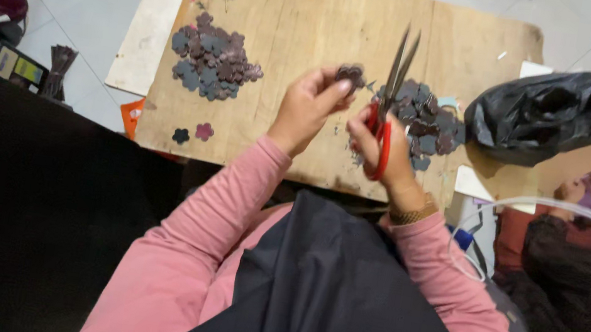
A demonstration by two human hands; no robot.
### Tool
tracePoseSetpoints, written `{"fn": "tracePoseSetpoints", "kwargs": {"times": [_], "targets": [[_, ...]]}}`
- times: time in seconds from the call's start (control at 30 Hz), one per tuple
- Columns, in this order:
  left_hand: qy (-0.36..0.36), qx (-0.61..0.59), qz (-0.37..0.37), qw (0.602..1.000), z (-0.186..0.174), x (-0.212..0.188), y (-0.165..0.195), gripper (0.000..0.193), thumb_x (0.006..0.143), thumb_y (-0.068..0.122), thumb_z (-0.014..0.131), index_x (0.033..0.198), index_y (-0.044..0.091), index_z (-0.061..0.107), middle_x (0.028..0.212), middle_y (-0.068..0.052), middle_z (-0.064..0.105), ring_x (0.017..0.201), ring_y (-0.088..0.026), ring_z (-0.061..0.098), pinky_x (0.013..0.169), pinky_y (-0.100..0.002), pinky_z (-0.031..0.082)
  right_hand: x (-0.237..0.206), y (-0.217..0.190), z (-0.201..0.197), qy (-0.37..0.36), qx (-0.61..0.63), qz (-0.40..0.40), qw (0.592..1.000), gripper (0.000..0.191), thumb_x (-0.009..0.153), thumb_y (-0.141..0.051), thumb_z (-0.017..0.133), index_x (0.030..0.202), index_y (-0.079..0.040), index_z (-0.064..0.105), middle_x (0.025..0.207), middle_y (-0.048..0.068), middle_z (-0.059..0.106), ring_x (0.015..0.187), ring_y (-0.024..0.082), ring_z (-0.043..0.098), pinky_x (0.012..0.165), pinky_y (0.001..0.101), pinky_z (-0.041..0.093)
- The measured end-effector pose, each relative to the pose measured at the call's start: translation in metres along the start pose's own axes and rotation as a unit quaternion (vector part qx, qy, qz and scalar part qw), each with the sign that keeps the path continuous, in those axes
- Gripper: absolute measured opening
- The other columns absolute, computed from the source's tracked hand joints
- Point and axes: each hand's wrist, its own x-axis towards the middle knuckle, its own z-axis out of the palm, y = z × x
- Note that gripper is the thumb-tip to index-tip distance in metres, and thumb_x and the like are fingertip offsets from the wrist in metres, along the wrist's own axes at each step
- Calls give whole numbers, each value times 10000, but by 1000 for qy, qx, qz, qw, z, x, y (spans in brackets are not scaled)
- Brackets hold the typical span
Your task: The person holds small flower-shaped leather pieces and uses red-handled scissors to trim and refine their edges, working on one piece at a time and setting trimmed pieces on the work board among a pile of similar cutouts.
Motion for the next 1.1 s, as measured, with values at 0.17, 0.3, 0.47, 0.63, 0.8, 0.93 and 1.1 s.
{"fn": "tracePoseSetpoints", "kwargs": {"times": [0.17, 0.3, 0.47, 0.63, 0.8, 0.93, 1.1], "targets": [[15, -102, 15, 995, 20, -20, 42, 194, 992, 64, 692, 1167, -2, 637, 1070, -94, 721, 935, -176, 716, 850, -315, 608, -20, -30, -6, -13, -45, -38, 998, 236, 1037, -227, 701, 1106, -41, 574, 916, 11, 594, 788, 89, 545, 715, 251, 459], [3, -122, 11, 993, 22, -41, 52, 194, 1009, 76, 677, 1180, -15, 654, 1066, -95, 719, 939, -169, 714, 823, -314, 612, -42, -28, -3, -71, -10, -60, 996, 375, 1043, -267, 683, 1291, -43, 513, 1165, 24, 584, 1054, 99, 556, 930, 276, 500], [-4, -101, 26, 995, 18, -51, 41, 165, 1032, 79, 681, 1162, -21, 659, 1040, -84, 719, 886, -144, 694, 694, -275, 561, -54, -8, 3, -128, 43, -36, 990, 508, 1049, -284, 690, 1422, -32, 453, 1274, 38, 544, 1123, 133, 546, 1017, 322, 494], [16, -79, 23, 996, 18, -53, 34, 154, 1007, 85, 705, 1132, 11, 654, 1008, -64, 728, 836, -104, 678, 616, -213, 501, -57, -2, 4, -134, -7, -18, 991, 665, 1005, -331, 700, 1502, -29, 377, 1308, 29, 554, 1135, 127, 557, 1024, 320, 501], [38, -22, 34, 998, 19, -55, 33, 164, 1000, 93, 724, 1131, 16, 660, 990, -47, 729, 847, -77, 691, 664, -199, 548, -54, -5, 5, -136, -50, -22, 989, 621, 1006, -394, 715, 1434, -25, 459, 1254, 26, 542, 1075, 125, 517, 957, 304, 487], [38, -31, 43, 998, 22, -57, 25, 158, 993, 70, 742, 1111, 13, 655, 952, -49, 736, 821, -81, 691, 666, -204, 546, -53, -4, 4, -135, -63, -33, 988, 617, 1006, -429, 688, 1420, -29, 466, 1228, 13, 548, 1059, 115, 508, 936, 292, 478], [52, -19, 65, 996, 19, -58, 15, 161, 986, 60, 755, 1112, 10, 667, 962, -48, 737, 841, -85, 695, 739, -226, 580, -53, 7, 4, -136, -50, -35, 989, 549, 1037, -423, 681, 1373, -30, 495, 1173, 16, 534, 1059, 118, 496, 933, 293, 470]]}}
